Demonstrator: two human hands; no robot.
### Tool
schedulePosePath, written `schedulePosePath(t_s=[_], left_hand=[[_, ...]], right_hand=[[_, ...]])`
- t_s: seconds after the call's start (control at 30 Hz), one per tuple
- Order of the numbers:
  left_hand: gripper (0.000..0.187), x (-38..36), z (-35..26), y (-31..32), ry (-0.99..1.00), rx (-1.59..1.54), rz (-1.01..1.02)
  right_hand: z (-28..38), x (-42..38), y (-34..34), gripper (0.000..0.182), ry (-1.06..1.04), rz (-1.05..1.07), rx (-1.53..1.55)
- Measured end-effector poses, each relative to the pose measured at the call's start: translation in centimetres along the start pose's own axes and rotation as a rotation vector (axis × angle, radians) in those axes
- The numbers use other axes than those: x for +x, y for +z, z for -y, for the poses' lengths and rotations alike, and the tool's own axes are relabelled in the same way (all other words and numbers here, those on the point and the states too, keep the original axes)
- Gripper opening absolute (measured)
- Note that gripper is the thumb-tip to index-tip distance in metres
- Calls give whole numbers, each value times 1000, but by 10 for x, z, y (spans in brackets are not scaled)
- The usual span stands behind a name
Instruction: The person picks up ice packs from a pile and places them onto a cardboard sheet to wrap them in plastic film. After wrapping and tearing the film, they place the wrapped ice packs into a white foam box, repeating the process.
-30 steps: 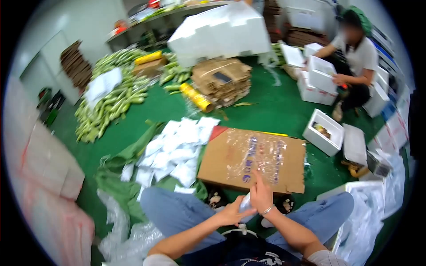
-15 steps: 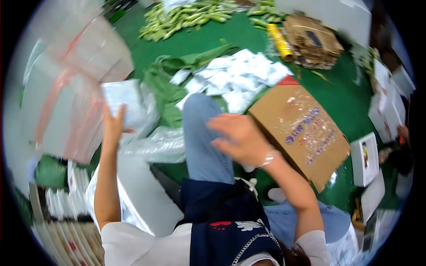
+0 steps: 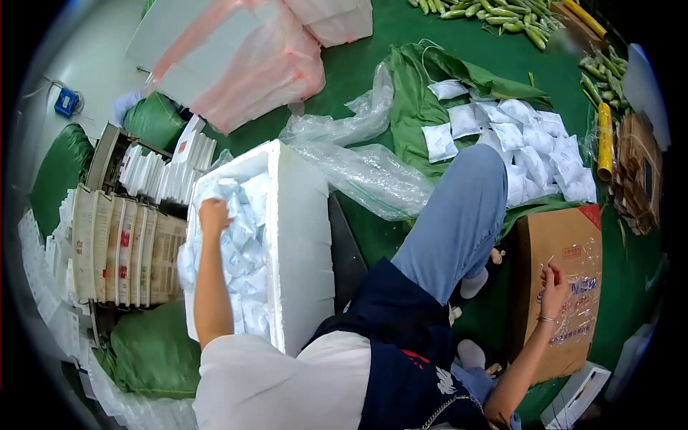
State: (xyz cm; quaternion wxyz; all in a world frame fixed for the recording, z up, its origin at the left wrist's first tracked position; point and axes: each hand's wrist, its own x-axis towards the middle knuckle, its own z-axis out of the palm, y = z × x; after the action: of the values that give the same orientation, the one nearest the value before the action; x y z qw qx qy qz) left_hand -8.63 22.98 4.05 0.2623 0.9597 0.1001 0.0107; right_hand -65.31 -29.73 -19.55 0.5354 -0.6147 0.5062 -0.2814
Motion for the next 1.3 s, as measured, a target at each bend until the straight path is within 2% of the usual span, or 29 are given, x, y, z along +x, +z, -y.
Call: schedulePosePath(t_s=[0.03, 0.07, 0.1, 0.13, 0.2, 0.33, 0.43, 0.5, 0.57, 0.6, 0.67, 0.7, 0.77, 0.8, 0.87, 0.9, 0.93, 0.97, 1.0, 1.03, 1.07, 1.1, 1.13, 1.2, 1.23, 1.27, 1.3], left_hand=[[24, 5, -6, 23, 450, 349, -238], [22, -17, -49, 41, 547, 378, -277], [21, -17, -72, 66, 672, 213, -236], [19, -22, -104, 92, 686, 0, -89], [15, -55, -174, 143, 817, -197, 99], [15, -105, -273, 257, 1157, -457, 243], [17, -128, -305, 338, 1123, -415, 361], [34, -121, -308, 412, 1078, -227, 425], [56, -118, -313, 475, 852, 6, 414], [77, -110, -315, 505, 739, 129, 429], [104, -101, -301, 577, 505, 195, 356], [104, -106, -305, 595, 506, 181, 371], [124, -120, -302, 624, 151, 338, 390], [124, -128, -301, 633, 150, 342, 405], [128, -131, -300, 625, 189, 308, 350], [129, -126, -301, 615, 143, 252, 446], [132, -119, -299, 623, 85, 213, 459], [113, -114, -289, 646, -27, 89, 499], [85, -90, -268, 662, 124, -472, 1024], [63, -113, -292, 573, -258, -713, 1235], [51, -119, -289, 574, -159, -933, 1346], [46, -124, -305, 555, -225, -906, 1390], [38, -131, -316, 536, -154, -879, 1386], [23, -147, -347, 476, -132, -1189, 1590], [23, -155, -365, 464, -125, -1244, 1625], [26, -170, -378, 396, -108, -1308, 1705], [36, -179, -393, 379, 24, -1379, 1905]], right_hand=[[5, -2, 5, 22, -4, 27, -7], [9, -5, 9, 22, -2, 41, -15], [8, -8, 11, 20, -19, 23, -8], [18, -15, 14, 19, -33, 4, -2], [28, -26, 14, 18, -16, -36, -69], [20, -42, 3, 16, 35, -87, -145], [1, -51, -9, 13, 135, -135, -87], [-8, -58, -15, 13, 179, -122, -52], [-17, -66, -22, 12, 261, -132, -43], [-22, -72, -26, 11, 290, -120, -62], [-24, -86, -32, 9, 344, -94, -85], [-28, -93, -35, 8, 372, -95, -78], [-22, -104, -41, 9, 491, -100, -156], [-19, -107, -46, 12, 542, -59, -224], [-32, -112, -56, 12, 512, -98, -221], [-43, -113, -63, 12, 473, -115, -209], [-58, -112, -71, 13, 442, -123, -184], [-75, -106, -83, 11, 424, -74, -130], [-87, -99, -99, 29, 506, 74, -155], [-80, -84, -100, 29, 517, 113, -204], [-75, -75, -98, 29, 517, 124, -260], [-60, -67, -89, 30, 506, 127, -313], [-49, -58, -83, 30, 478, 126, -349], [-27, -49, -75, 30, 389, 92, -411], [-15, -47, -69, 30, 334, 65, -432], [-6, -46, -66, 30, 255, 36, -463], [6, -46, -60, 30, 158, 8, -513]])
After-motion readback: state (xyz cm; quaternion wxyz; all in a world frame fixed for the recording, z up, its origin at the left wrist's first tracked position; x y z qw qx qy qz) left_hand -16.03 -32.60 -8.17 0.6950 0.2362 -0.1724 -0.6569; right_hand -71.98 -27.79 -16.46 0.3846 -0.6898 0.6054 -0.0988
